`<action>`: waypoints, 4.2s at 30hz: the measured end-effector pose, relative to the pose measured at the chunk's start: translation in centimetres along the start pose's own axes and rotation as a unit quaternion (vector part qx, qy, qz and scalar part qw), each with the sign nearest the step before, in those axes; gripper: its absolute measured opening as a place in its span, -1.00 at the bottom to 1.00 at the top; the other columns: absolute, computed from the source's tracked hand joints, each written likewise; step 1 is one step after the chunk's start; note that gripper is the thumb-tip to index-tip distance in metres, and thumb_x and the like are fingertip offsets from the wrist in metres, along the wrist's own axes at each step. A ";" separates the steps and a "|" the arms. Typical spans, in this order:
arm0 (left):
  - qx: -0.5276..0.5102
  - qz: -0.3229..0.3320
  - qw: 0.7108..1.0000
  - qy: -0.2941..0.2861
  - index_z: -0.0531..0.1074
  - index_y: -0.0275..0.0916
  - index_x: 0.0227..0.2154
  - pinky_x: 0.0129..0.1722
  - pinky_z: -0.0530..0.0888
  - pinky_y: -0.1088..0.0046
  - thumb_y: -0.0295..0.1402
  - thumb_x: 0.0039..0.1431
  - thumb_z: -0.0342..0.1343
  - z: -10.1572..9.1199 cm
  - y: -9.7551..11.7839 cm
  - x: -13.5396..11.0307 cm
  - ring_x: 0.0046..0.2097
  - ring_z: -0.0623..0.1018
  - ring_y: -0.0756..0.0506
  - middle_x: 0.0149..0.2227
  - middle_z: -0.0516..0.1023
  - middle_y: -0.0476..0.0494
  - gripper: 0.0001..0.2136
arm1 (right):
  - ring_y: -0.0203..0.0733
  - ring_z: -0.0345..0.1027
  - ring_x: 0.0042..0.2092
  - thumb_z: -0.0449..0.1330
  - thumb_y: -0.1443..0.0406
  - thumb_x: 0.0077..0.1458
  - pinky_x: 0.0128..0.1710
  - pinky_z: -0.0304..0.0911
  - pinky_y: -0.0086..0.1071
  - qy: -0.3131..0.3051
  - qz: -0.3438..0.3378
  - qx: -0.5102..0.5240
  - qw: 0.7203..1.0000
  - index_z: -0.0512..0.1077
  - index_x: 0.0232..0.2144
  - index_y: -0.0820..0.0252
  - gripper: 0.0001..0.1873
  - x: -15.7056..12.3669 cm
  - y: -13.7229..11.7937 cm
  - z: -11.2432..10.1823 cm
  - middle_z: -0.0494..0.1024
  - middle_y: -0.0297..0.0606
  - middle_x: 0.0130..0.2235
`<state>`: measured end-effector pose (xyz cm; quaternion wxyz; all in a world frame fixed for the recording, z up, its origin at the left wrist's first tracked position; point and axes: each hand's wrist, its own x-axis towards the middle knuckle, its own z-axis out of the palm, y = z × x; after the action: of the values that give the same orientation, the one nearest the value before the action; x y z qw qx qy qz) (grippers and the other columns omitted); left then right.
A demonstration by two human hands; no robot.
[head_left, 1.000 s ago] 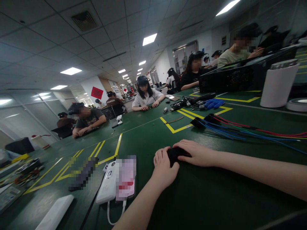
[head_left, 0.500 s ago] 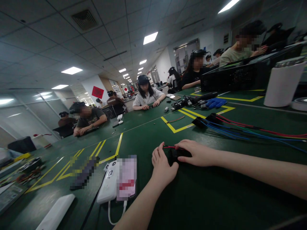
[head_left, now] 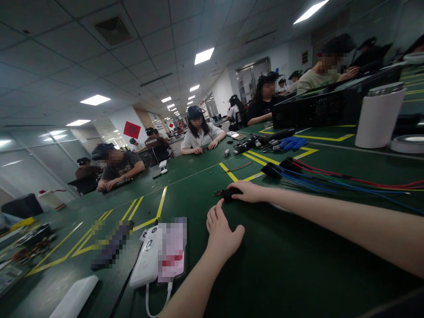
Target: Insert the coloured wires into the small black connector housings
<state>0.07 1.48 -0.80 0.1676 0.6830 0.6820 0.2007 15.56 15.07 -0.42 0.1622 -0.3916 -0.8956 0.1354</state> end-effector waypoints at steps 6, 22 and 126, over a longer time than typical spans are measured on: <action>0.003 -0.005 1.000 0.008 -0.11 -0.16 0.20 0.20 -0.03 0.20 -0.25 -0.04 0.03 0.1 0.0 0.2 0.25 -0.02 -0.23 0.19 0.01 -0.22 -0.28 | -0.03 0.21 0.09 0.17 0.18 -0.02 0.06 0.12 -0.19 -0.005 -0.036 -0.022 0.999 0.21 0.12 0.22 -0.36 2.5 0.5 -0.9 0.37 -0.06 0.08; -0.022 0.018 1.000 -0.001 -0.06 -0.12 0.20 0.19 0.00 0.19 -0.25 -0.01 0.04 -0.1 0.0 0.0 0.24 0.01 -0.22 0.18 0.03 -0.19 -0.32 | 0.22 0.33 -0.07 0.03 0.07 0.07 -0.19 0.24 -0.05 0.054 0.296 -0.190 0.934 0.27 0.02 0.39 -0.42 -6.5 7.5 -6.3 0.42 0.17 -0.04; 0.054 0.079 0.992 -0.083 0.36 -0.12 -0.11 0.04 0.23 0.30 -0.05 -0.02 0.16 -1.4 0.0 0.2 0.02 0.31 -0.18 -0.09 0.35 -0.09 -0.58 | -0.24 0.29 -0.47 -0.12 0.09 0.20 -0.51 -0.09 -0.37 0.024 -0.049 -0.173 0.983 0.45 -0.55 0.18 -0.51 -7.7 -4.0 -4.1 0.46 -0.24 -0.54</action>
<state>-0.61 1.60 0.42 0.1705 0.7569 0.6196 0.1187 19.48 7.22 3.39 0.1202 -0.3726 -0.9193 -0.0395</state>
